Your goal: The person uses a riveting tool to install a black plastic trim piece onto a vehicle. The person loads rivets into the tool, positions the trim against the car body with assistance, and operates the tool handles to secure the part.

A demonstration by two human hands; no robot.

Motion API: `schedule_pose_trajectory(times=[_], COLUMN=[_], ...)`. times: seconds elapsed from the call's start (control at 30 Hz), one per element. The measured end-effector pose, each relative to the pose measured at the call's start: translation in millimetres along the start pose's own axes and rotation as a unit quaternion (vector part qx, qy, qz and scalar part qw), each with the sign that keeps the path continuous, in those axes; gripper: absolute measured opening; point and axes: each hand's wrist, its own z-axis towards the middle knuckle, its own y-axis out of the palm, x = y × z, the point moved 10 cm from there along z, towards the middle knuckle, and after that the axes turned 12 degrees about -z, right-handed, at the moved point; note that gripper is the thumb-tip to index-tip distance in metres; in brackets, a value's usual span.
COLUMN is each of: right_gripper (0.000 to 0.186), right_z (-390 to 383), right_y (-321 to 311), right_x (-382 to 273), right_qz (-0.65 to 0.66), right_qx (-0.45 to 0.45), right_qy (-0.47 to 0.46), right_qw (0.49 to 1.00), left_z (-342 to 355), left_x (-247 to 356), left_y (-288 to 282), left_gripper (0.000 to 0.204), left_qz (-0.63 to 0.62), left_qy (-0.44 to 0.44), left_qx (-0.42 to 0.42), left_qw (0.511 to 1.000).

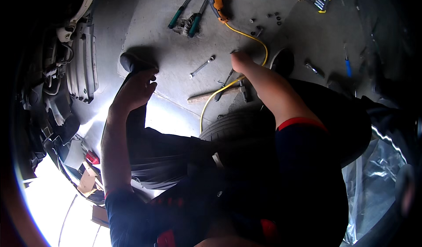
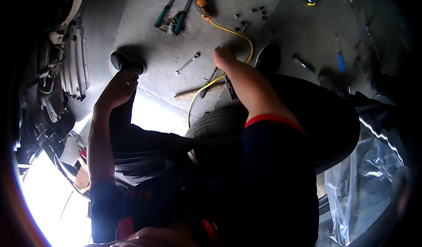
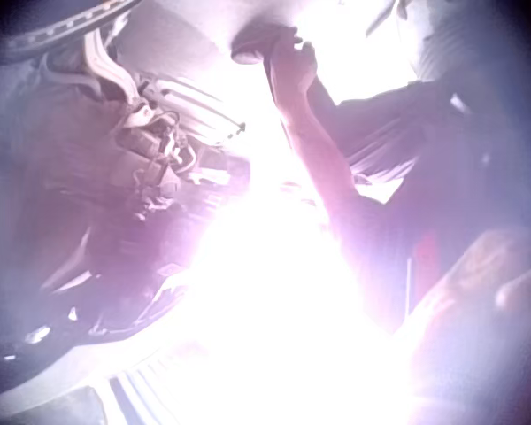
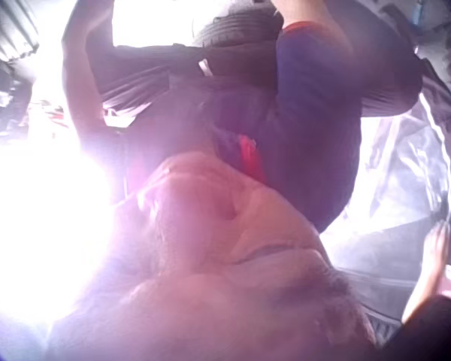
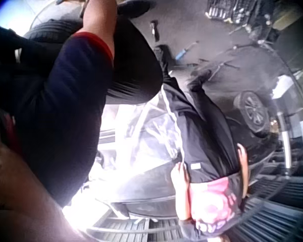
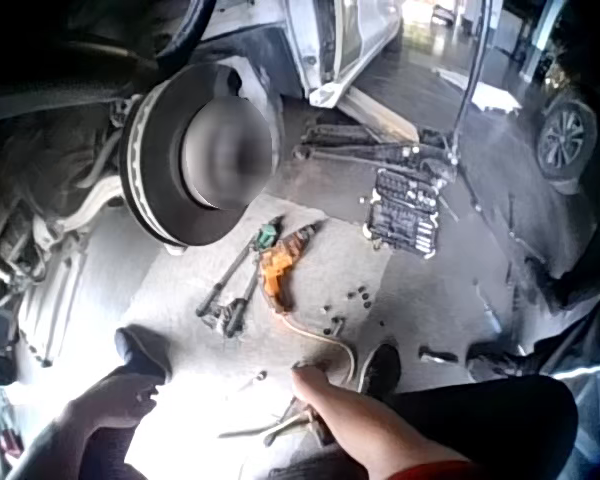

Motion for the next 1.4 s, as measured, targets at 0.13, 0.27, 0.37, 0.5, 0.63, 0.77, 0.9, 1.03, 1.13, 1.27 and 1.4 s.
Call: schedule_pose_trajectory(times=[0.13, 0.27, 0.37, 0.5, 0.63, 0.77, 0.9, 1.03, 1.13, 1.27, 1.4], right_gripper=[0.023, 0.015, 0.027, 0.021, 0.02, 0.016, 0.013, 0.015, 0.015, 0.017, 0.019], right_z=[13.6, -6.2, -1.2, -15.3, -75.4, -177.2, -307.0, -422.6, -476.3, -506.9, -512.3], right_y=[-2.7, 53.9, 67.2, 50.1, -87.9, -250.2, -332.2, -360.5, -381.0, -358.2, -348.7], right_x=[-28.6, -61.0, -103.8, -81.7, -139.0, -206.3, -250.5, -269.5, -281.4, -316.2, -331.2], right_qz=[-0.071, 0.173, -0.024, 0.109, 0.223, 0.281, 0.336, 0.392, 0.487, 0.418, 0.466], right_qx=[-0.078, -0.291, -0.14, 0.054, 0.206, 0.246, 0.227, 0.276, 0.23, 0.217, 0.176], right_qy=[-0.098, 0.08, -0.1, 0.022, -0.154, -0.277, -0.364, -0.416, -0.423, -0.435, -0.427], right_qw=[0.99, 0.938, 0.985, 0.992, 0.94, 0.886, 0.839, 0.773, 0.729, 0.767, 0.755], left_z=[-2.2, -10.7, -5.6, 14.8, 3.1, -32.0, -121.2, -225.1, -284.8, -313.6, -337.3], left_x=[-18.4, -30.9, -18.6, -12.8, -7.7, 32.7, 106.6, 109.6, 109.7, 94.0, 83.0], left_y=[3.7, -11.7, -12.0, -4.0, -11.5, -12.8, -10.6, 7.7, 19.3, 23.2, 16.0], left_gripper=[0.042, 0.041, 0.039, 0.039, 0.04, 0.046, 0.05, 0.034, 0.029, 0.025, 0.025], left_qz=[-0.003, 0.001, 0.046, 0.095, 0.036, -0.047, -0.439, -0.572, -0.567, -0.56, -0.458], left_qy=[-0.015, 0.003, 0.003, 0.029, 0.052, 0.155, 0.246, 0.293, 0.334, 0.375, 0.383], left_qx=[-0.008, 0.035, 0.02, -0.01, 0.013, 0.064, 0.014, 0.065, 0.065, 0.146, 0.247], left_qw=[1.0, 0.999, 0.999, 0.995, 0.998, 0.985, 0.864, 0.763, 0.75, 0.724, 0.764])
